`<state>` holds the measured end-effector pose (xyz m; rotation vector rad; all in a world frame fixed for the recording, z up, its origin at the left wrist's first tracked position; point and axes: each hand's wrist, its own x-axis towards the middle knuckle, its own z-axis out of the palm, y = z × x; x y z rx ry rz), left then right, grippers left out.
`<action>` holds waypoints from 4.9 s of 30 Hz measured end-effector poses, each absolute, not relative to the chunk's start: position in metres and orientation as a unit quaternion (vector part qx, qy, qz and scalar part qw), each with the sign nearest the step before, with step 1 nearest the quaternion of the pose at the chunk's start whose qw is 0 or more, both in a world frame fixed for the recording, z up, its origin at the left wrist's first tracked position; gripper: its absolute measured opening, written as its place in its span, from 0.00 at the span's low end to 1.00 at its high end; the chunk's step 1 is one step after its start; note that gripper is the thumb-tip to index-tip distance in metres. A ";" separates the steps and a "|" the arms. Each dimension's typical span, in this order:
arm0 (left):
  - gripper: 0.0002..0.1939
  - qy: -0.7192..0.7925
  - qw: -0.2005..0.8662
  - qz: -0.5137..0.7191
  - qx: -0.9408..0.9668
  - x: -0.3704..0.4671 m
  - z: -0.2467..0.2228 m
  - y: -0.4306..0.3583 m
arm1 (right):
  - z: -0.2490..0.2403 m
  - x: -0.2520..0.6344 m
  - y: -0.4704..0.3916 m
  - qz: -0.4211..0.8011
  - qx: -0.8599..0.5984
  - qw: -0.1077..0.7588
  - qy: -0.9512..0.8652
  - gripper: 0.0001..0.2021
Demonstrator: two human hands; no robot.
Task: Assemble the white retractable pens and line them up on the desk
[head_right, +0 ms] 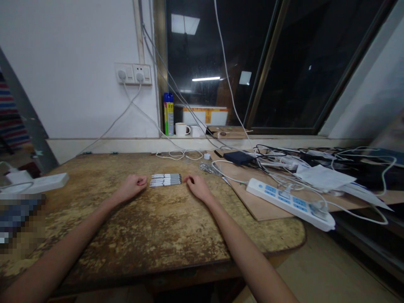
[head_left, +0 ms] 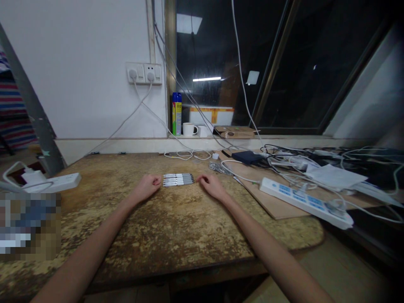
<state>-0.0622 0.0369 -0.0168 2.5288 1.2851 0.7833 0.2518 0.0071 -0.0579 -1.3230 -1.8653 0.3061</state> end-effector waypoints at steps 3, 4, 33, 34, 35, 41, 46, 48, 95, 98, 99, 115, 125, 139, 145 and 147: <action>0.12 0.429 0.098 0.264 0.858 -0.061 -0.017 0.035 | -0.057 0.247 0.006 0.105 -0.506 0.421 -0.745 0.12; 0.12 0.428 0.098 0.263 0.859 -0.061 -0.016 0.035 | -0.057 0.245 0.005 0.105 -0.496 0.423 -0.751 0.12; 0.11 0.346 0.050 0.262 0.899 -0.032 -0.007 0.001 | -0.047 0.222 -0.010 0.122 -0.409 0.439 -0.791 0.10; 0.11 0.345 0.053 0.267 0.898 -0.032 -0.006 0.000 | -0.046 0.221 -0.011 0.110 -0.400 0.430 -0.802 0.11; 0.11 0.339 0.050 0.270 0.900 -0.032 -0.005 0.000 | -0.045 0.221 -0.013 0.096 -0.392 0.417 -0.814 0.12; 0.13 0.307 -0.039 0.238 0.921 -0.022 0.000 -0.008 | -0.034 0.218 -0.022 -0.007 -0.388 0.333 -0.859 0.10; 0.12 0.343 -0.153 0.195 0.906 -0.015 0.001 -0.015 | -0.030 0.212 -0.025 -0.057 -0.417 0.305 -0.854 0.11; 0.13 0.355 -0.161 0.191 0.901 -0.013 0.000 -0.017 | -0.029 0.209 -0.026 -0.070 -0.416 0.306 -0.853 0.11; 0.20 0.386 0.328 0.248 0.825 -0.022 0.003 -0.014 | -0.027 0.201 -0.037 -0.028 -0.398 0.294 -0.869 0.06; 0.16 0.370 0.243 0.272 0.854 -0.018 0.005 -0.019 | -0.027 0.203 -0.039 0.006 -0.404 0.320 -0.857 0.07; 0.16 0.367 0.225 0.271 0.861 -0.018 0.006 -0.020 | -0.026 0.203 -0.039 0.018 -0.407 0.328 -0.852 0.07; 0.19 0.353 0.074 0.246 0.900 -0.020 0.001 -0.022 | -0.019 0.199 -0.038 0.197 -0.415 0.416 -0.785 0.12; 0.19 0.352 0.061 0.233 0.905 -0.019 -0.004 -0.019 | -0.019 0.196 -0.038 0.263 -0.395 0.437 -0.764 0.12; 0.18 0.356 0.144 0.245 0.890 -0.017 0.000 -0.018 | -0.015 0.199 -0.037 0.257 -0.359 0.481 -0.757 0.09; 0.21 0.349 0.205 0.251 0.879 -0.017 0.001 -0.015 | -0.017 0.201 -0.032 0.247 -0.335 0.495 -0.763 0.08; 0.22 0.344 0.221 0.249 0.878 -0.017 0.001 -0.014 | -0.017 0.202 -0.031 0.235 -0.332 0.496 -0.767 0.06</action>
